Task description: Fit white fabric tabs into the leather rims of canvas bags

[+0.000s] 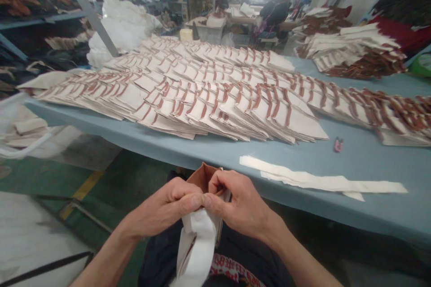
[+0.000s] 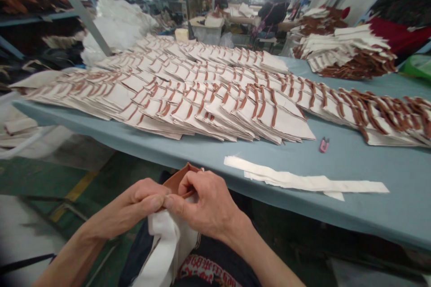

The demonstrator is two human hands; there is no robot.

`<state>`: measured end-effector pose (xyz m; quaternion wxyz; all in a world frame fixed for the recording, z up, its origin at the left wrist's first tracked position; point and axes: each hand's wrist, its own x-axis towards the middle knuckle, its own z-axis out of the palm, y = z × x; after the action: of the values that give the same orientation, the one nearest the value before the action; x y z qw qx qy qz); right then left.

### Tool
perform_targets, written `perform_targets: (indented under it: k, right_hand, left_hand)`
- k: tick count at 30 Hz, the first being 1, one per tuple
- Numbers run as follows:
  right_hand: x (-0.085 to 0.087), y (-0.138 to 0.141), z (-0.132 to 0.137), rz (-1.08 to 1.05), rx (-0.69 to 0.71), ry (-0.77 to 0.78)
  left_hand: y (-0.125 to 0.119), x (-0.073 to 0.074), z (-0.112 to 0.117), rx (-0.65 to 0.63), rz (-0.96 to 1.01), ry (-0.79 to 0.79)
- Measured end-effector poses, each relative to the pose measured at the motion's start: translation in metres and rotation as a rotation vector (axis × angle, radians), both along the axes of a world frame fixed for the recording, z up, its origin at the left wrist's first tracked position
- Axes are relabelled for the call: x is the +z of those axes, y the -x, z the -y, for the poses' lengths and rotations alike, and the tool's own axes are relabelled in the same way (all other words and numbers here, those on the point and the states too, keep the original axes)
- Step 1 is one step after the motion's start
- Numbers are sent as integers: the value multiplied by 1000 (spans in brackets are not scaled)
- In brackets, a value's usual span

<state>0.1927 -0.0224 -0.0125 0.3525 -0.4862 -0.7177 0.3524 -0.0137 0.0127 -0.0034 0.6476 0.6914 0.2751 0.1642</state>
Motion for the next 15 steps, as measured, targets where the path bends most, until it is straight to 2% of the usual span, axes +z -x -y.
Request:
perform_targets:
  k: [4,7,9,12,15]
  right_hand:
    - [-5,-3,-5,-52,23,83]
    - [-21,-9,-15,-145,55,150]
    - [-36,-14,-24,-204,64,123]
    - [-51,-20,-33,-223,45,73]
    - [-52,-21,-37,-164,32,5]
  left_hand:
    - [-4,-2,3,42,3,-1]
    - [-6,-2,7,84,-20,-79]
    - [-5,-1,8,134,-15,-153]
    - [2,0,3,291,48,-178]
    - [10,3,-4,577,155,35]
